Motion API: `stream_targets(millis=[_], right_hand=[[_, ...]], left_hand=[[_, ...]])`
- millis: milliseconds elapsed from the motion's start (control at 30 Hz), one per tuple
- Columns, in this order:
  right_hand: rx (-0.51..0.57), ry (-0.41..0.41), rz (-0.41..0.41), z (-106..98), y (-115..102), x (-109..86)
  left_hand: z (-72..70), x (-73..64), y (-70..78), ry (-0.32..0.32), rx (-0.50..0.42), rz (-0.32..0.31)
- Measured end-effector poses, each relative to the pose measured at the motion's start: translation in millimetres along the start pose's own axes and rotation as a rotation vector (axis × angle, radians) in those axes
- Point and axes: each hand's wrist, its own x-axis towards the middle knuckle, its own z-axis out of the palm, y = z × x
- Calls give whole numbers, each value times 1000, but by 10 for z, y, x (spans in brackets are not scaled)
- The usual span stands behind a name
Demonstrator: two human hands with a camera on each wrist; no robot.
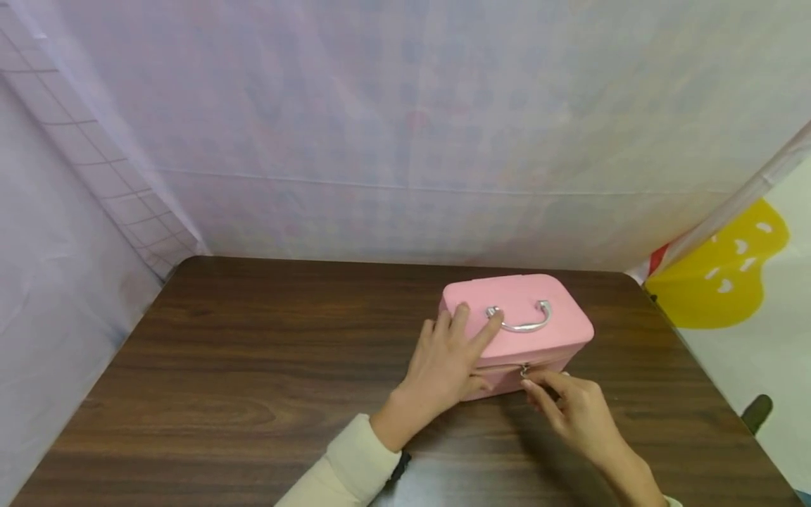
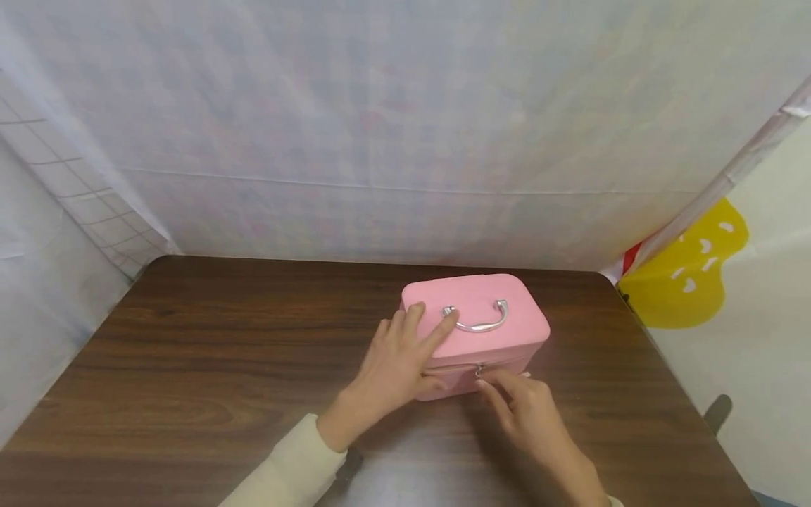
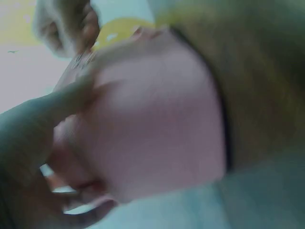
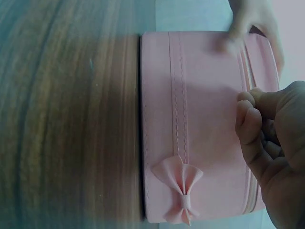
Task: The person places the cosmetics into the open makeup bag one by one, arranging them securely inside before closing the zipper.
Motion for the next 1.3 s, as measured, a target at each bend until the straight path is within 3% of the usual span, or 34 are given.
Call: stream_targets(millis=[167, 300, 433, 567, 700, 967, 1300], right_hand=[[21, -20, 7, -1, 9, 4], [19, -15, 9, 4, 2, -6], [22, -21, 17, 10, -10, -10], [38, -32, 24, 7, -20, -2], [42, -32, 19, -14, -19, 5], [51, -7, -10, -72, 32, 6], [30, 6, 11, -93, 93, -21]], left_hand=[[-97, 61, -292, -139, -78, 122], [-49, 191, -546, -222, -194, 249], [23, 317, -691, -286, -312, 359], [68, 373, -740, -290, -389, 406], [100, 373, -743, -244, -378, 440], [114, 315, -648, -142, -277, 380], [106, 204, -476, -94, -220, 268]])
